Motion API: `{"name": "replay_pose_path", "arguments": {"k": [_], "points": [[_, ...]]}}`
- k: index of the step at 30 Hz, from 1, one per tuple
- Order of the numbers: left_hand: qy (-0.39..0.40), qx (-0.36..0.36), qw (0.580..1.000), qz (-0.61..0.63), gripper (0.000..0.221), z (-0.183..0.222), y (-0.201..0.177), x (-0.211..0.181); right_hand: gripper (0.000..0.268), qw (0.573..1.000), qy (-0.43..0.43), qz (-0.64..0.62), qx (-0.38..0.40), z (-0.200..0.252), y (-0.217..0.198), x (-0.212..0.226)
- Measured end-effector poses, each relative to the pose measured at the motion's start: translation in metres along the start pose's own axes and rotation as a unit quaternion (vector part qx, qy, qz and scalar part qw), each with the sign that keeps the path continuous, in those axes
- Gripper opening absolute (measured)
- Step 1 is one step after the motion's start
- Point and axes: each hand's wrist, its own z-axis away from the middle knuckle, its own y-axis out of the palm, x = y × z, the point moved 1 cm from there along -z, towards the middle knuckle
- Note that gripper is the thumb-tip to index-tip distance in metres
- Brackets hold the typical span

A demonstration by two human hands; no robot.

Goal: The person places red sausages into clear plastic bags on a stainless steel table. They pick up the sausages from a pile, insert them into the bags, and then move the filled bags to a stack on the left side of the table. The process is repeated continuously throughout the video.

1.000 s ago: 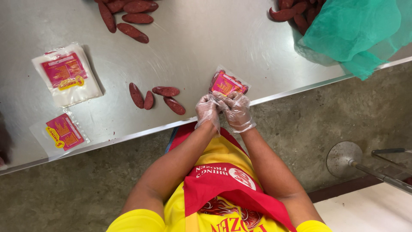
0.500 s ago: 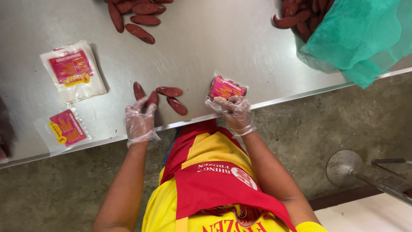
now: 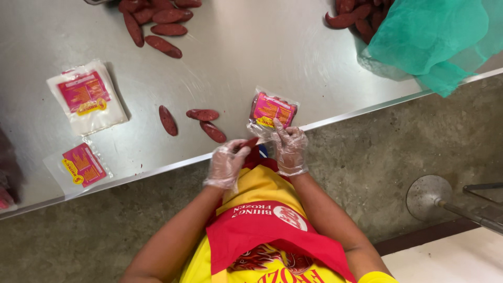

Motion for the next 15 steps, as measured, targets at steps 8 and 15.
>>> {"name": "replay_pose_path", "arguments": {"k": [8,15], "points": [[-0.111,0.066,0.979,0.155,0.027,-0.032,0.062,-0.007,0.037,0.995,0.065,-0.071,0.012,-0.005,-0.008,0.007],[-0.175,0.139,0.963,0.152,0.020,-0.031,0.045,-0.012,0.039,1.000,0.008,-0.011,-0.014,-0.010,-0.014,0.010]]}}
